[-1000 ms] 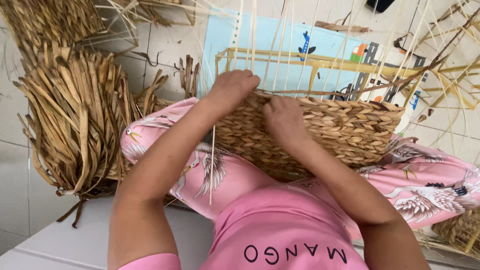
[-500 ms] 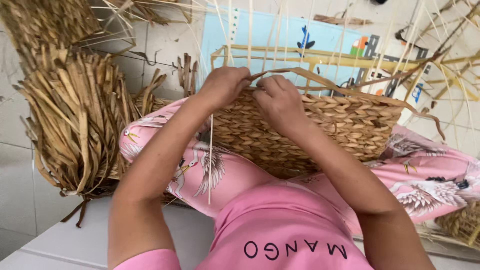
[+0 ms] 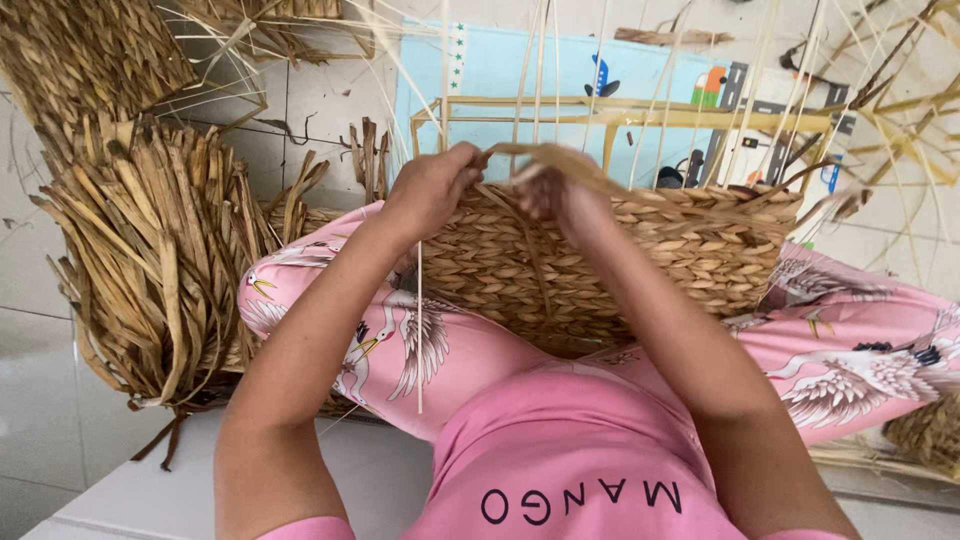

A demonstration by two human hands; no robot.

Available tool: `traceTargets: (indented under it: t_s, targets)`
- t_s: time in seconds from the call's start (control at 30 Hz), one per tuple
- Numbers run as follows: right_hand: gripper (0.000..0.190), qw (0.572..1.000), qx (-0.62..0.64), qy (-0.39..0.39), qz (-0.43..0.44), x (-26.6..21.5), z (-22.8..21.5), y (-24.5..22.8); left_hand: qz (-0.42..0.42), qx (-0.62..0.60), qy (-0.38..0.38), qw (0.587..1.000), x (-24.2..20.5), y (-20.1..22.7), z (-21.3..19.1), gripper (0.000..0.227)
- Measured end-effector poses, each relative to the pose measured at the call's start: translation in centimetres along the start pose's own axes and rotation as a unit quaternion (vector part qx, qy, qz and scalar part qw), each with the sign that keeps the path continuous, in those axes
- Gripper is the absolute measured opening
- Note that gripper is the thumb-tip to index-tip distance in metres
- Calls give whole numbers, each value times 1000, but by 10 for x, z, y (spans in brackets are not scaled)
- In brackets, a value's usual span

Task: The person weaves a basket by hand, threading long dried plant fibers through a structural grid of white and brown strips, occasionally pulling fibers from a pile nearby and tucking ends into the weave.

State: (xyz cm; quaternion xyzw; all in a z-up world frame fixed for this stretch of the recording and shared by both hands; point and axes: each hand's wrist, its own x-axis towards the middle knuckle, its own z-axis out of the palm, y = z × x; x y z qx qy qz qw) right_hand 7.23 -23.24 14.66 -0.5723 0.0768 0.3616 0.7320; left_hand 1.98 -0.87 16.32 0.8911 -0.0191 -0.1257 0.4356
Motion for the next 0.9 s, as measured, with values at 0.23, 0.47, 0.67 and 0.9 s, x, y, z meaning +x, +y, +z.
traceTargets:
  t_s: [0.23, 0.47, 0.67, 0.9]
  targets:
    - [39, 947, -261, 80, -168, -80, -21, -12, 71, 228, -33, 971, 25, 6, 20, 11]
    - [44, 809, -402, 125, -409, -60, -77, -75, 39, 176, 4, 984, 19, 4, 20, 6]
    - [15, 611, -735, 40, -289, -42, -41, -26, -168, 69, -40, 983, 28, 18, 13, 10]
    - [9, 627, -697, 71, -340, -58, -37, -40, 199, 252, 160, 933, 20, 11, 34, 23]
